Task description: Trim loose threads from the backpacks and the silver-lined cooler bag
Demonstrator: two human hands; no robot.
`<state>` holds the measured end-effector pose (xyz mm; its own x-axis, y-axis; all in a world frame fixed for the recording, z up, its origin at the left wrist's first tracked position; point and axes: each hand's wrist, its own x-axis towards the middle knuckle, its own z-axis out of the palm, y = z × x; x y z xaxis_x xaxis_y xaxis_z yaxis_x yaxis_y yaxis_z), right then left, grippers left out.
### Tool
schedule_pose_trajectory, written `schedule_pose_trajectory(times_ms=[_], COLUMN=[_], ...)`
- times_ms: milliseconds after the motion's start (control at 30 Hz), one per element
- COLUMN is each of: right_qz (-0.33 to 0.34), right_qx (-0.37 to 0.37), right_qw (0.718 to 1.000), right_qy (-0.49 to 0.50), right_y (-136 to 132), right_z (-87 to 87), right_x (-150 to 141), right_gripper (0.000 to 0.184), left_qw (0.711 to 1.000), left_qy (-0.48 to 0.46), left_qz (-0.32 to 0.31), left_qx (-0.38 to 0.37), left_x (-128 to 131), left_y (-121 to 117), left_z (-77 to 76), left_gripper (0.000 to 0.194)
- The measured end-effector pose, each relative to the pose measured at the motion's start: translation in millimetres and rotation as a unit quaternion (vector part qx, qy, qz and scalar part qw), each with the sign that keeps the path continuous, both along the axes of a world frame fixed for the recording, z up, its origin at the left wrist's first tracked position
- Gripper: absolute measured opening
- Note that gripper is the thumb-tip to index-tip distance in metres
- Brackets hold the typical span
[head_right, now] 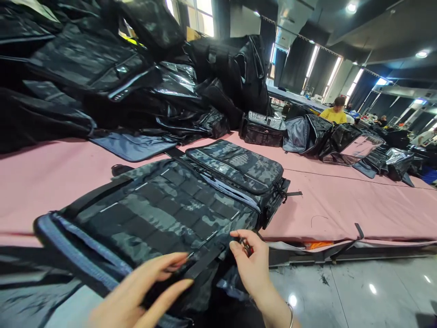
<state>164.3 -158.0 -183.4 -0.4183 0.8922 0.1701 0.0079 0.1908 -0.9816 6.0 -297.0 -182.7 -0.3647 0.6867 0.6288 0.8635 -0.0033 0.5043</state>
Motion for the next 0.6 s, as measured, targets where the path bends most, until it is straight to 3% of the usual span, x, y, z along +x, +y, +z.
schedule_pose_trajectory(times_ms=[100, 200, 333, 467, 600], right_qz=[-0.003, -0.009, -0.003, -0.021, -0.013], right_qx=[-0.008, -0.008, 0.005, 0.017, 0.010], right_qw=[1.000, 1.000, 1.000, 1.000, 1.000], right_qy=[-0.013, -0.016, -0.005, -0.010, 0.000], right_y=[-2, -5, -8, -6, -8], right_z=[-11.3, -23.9, -32.4, -33.6, -32.1], right_x=[-7, -8, -10, -12, -8], right_gripper=[0.017, 0.017, 0.017, 0.015, 0.017], left_qw=[0.996, 0.997, 0.989, 0.918, 0.887], left_qy=[0.092, 0.068, -0.143, -0.395, -0.456], left_qz=[-0.018, -0.026, -0.048, 0.024, 0.007], left_qx=[-0.002, 0.007, 0.002, -0.001, -0.073], left_x=[22, 26, 27, 27, 25], left_y=[29, 38, 25, 10, 10], left_z=[5.9, 3.5, 6.0, 13.6, 20.8], left_gripper=[0.035, 0.030, 0.028, 0.033, 0.035])
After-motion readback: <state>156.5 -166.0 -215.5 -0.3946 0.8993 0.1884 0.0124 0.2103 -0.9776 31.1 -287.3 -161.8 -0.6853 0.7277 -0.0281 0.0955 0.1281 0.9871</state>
